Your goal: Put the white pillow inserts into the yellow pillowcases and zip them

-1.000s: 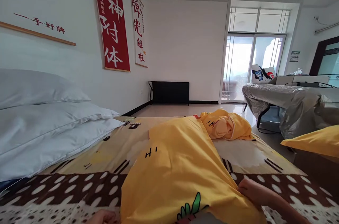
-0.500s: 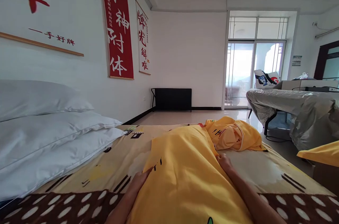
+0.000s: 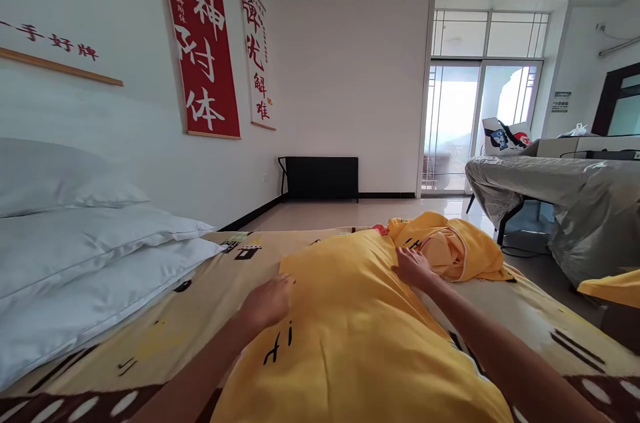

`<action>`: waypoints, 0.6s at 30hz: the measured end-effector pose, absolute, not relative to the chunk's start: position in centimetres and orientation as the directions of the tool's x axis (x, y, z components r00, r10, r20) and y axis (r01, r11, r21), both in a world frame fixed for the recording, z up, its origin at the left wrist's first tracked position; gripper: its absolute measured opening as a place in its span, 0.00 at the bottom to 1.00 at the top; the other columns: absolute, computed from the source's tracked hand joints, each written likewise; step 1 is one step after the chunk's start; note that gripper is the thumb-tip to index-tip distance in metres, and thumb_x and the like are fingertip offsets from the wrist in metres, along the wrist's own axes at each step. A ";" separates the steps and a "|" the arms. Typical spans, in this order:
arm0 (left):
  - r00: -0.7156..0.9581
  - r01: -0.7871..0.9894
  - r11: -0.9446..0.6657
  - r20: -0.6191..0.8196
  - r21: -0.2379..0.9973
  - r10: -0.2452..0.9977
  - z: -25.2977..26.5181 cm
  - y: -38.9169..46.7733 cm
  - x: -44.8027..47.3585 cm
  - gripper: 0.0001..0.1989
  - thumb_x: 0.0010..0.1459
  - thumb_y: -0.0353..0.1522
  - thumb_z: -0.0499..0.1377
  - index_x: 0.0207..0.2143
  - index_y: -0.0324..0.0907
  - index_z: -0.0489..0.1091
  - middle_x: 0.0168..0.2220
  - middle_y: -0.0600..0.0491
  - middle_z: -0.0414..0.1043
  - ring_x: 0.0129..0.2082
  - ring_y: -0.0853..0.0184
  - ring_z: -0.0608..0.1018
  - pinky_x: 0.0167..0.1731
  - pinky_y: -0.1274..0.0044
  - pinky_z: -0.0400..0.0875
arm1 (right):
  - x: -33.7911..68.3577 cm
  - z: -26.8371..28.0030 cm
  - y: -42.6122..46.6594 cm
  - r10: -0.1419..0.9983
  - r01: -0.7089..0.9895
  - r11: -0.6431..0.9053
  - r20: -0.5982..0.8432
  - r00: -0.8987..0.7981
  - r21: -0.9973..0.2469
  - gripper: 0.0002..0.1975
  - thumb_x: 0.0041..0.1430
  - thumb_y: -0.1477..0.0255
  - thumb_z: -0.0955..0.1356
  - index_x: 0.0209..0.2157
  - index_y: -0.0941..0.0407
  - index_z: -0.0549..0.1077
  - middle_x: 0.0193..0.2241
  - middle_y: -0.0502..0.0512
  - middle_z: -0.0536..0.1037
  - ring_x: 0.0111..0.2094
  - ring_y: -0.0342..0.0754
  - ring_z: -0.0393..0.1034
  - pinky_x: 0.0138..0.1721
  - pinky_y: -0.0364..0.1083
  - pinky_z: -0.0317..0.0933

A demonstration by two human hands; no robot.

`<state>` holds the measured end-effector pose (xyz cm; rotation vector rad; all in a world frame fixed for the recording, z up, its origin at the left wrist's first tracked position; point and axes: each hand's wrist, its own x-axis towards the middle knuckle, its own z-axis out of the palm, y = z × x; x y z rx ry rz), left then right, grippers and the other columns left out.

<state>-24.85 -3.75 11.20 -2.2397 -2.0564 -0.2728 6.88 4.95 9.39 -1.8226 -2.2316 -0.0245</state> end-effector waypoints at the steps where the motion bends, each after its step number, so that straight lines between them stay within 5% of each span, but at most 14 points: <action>1: 0.109 0.991 -0.122 0.187 0.059 0.976 11.9 -2.0 -23.1 0.24 0.55 0.27 0.46 0.54 0.39 0.65 0.56 0.44 0.67 0.54 0.60 0.71 0.52 0.70 0.64 | 4.8 10.4 5.7 0.939 0.948 0.276 0.256 -0.231 -0.157 0.27 0.62 0.63 0.61 0.59 0.59 0.59 0.60 0.66 0.61 0.61 0.57 0.54 0.58 0.55 0.48; 6: 0.124 0.989 -0.136 0.190 0.051 0.974 8.6 2.6 -15.5 0.33 0.61 0.42 0.41 0.66 0.38 0.42 0.68 0.44 0.37 0.67 0.54 0.45 0.59 0.51 0.47 | -2.1 8.6 9.0 0.877 0.872 0.427 0.344 -0.335 -0.240 0.29 0.67 0.57 0.51 0.66 0.52 0.44 0.67 0.54 0.44 0.67 0.48 0.36 0.63 0.52 0.36; 13: 0.278 0.961 -0.273 0.176 -0.055 0.944 1.0 0.4 -14.6 0.38 0.57 0.47 0.50 0.66 0.48 0.39 0.67 0.46 0.28 0.67 0.49 0.37 0.58 0.44 0.33 | 6.0 -2.4 10.3 0.963 0.918 0.228 0.217 -0.162 -0.324 0.28 0.67 0.63 0.50 0.65 0.59 0.50 0.64 0.61 0.53 0.65 0.52 0.46 0.60 0.55 0.42; 18: 0.531 0.847 -0.517 0.219 -0.120 0.819 0.6 0.9 -14.7 0.27 0.63 0.39 0.47 0.64 0.58 0.46 0.68 0.51 0.35 0.67 0.49 0.42 0.56 0.42 0.37 | 8.2 -1.0 11.0 0.957 0.933 0.212 0.253 -0.138 -0.292 0.21 0.60 0.73 0.59 0.52 0.62 0.71 0.51 0.69 0.72 0.57 0.59 0.61 0.57 0.58 0.46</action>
